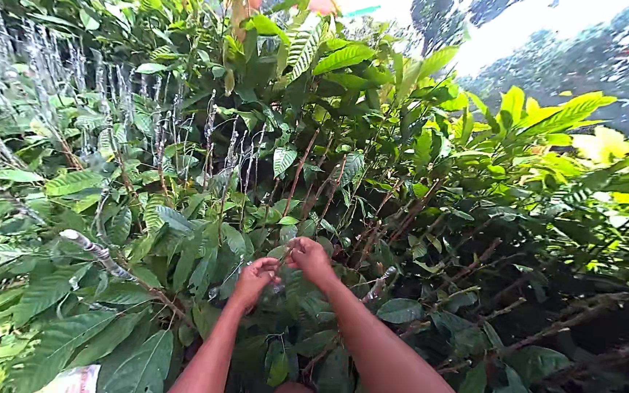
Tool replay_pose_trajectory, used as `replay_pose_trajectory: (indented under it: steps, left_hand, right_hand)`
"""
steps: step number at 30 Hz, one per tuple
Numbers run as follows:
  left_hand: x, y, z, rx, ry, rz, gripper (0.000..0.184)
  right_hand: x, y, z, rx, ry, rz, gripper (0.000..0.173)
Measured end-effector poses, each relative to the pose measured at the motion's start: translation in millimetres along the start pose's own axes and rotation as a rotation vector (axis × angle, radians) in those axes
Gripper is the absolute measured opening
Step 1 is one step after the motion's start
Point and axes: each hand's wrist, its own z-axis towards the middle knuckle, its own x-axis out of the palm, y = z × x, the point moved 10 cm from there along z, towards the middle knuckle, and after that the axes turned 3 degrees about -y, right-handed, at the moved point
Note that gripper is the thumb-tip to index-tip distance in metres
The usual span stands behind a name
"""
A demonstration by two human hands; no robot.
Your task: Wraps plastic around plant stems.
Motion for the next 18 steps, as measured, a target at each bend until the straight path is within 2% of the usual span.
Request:
replay_pose_trajectory:
  steps: [2,4,7,9,11,15,18]
  left_hand:
    - [1,4,2,-0.073,0.024,-0.092,0.03]
    - [3,8,4,-0.13,0.038,-0.153,0.029]
    - [8,12,7,-0.142,0.065,-0.195,0.018]
    - [9,9,7,-0.099,0.041,-0.151,0.013]
    - [8,3,5,-0.038,-0.007,-0.027,0.02]
    - [3,-7,4,0.093,-0.074,0.272,0.022]
    - [-8,-4,12,0.038,-0.154,0.18,0.021]
  right_hand:
    - [14,4,-1,-0.084,0.162,-0.394,0.029]
    - [22,2,-1,-0.143,0.265,-0.58,0.028]
    - [24,1,-1,-0.221,0.336,-0.667,0.026]
    - [24,0,-2,-0.204,0.359,-0.708,0.025]
    - [22,-3,0,-0.128,0.357,-0.739,0.025]
    - [17,-17,-10,0.041,0.332,-0.693,0.025]
    - [49,14,-69,-0.156,0.405,-0.908,0.029]
